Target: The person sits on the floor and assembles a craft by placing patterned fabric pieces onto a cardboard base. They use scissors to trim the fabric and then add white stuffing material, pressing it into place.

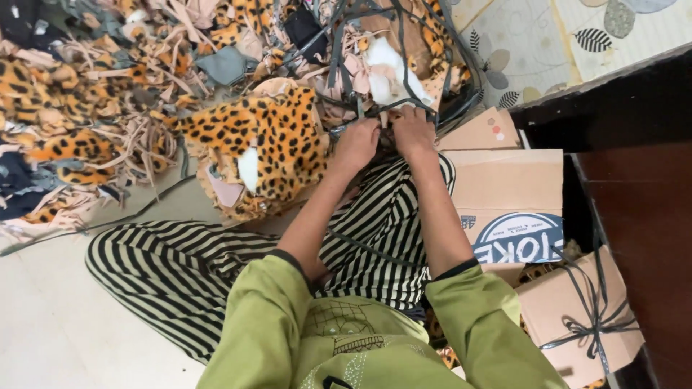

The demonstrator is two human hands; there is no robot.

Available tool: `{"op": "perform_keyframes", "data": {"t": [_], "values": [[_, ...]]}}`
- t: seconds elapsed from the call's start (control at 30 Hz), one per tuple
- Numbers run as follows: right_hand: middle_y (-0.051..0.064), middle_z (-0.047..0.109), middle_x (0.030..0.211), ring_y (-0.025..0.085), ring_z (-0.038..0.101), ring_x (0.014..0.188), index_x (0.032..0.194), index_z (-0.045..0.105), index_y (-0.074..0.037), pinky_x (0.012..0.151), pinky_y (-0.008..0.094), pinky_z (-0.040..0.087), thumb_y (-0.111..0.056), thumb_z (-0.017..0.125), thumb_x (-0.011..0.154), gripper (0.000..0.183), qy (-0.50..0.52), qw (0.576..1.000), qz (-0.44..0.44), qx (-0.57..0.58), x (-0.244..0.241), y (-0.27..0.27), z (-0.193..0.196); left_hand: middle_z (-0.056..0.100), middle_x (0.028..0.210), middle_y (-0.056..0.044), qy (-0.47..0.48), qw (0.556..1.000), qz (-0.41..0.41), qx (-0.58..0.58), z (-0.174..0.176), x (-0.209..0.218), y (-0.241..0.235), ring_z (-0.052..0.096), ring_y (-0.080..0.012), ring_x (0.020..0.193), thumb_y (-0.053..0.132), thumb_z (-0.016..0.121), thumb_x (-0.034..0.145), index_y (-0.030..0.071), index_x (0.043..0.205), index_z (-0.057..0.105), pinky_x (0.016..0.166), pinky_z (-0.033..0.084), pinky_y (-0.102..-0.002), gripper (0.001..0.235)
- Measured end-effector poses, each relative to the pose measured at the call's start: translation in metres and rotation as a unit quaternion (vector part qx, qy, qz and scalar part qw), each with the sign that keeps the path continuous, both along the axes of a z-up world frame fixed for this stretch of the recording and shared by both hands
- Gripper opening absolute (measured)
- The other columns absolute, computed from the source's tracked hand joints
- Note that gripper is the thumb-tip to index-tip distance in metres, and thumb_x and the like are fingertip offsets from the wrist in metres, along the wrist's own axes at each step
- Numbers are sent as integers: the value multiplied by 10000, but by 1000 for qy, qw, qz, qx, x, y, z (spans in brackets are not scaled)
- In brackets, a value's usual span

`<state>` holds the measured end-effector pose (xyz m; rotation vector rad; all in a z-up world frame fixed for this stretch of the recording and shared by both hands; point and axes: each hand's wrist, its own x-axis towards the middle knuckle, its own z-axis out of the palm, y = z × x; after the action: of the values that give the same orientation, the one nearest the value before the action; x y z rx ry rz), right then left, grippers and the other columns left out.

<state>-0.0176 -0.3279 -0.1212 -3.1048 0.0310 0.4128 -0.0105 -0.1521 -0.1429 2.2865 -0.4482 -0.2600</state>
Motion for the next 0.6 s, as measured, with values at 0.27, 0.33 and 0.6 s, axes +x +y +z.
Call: {"op": "perform_keyframes", "data": {"t": [0.27,0.33,0.6], "values": [[160,615,1107,426,602,1125,1165,704,-101,931,527,510,-118,706,936,229,-75,961,29,265,-33,-10,141,455,1470,-216,47,989,-34,-140,90,0,-1,523,-453,1325,132,630,1011,115,1508,456,1070,496,-545,526],[125,598,1016,401,622,1068,1139,696,-163,898,507,514,-155,755,931,216,-114,936,8,334,-44,-4,173,407,1512,-215,26,983,-45,-177,108,-2,3,446,-481,1395,157,682,1002,157,1548,417,1147,423,-578,607],[65,503,1134,155,518,1024,1268,464,-77,867,267,493,100,483,1014,310,-206,775,36,596,-46,33,263,703,1186,-21,68,959,-50,-269,176,3,19,672,-198,1092,253,693,936,167,1266,597,849,597,-346,354]]}}
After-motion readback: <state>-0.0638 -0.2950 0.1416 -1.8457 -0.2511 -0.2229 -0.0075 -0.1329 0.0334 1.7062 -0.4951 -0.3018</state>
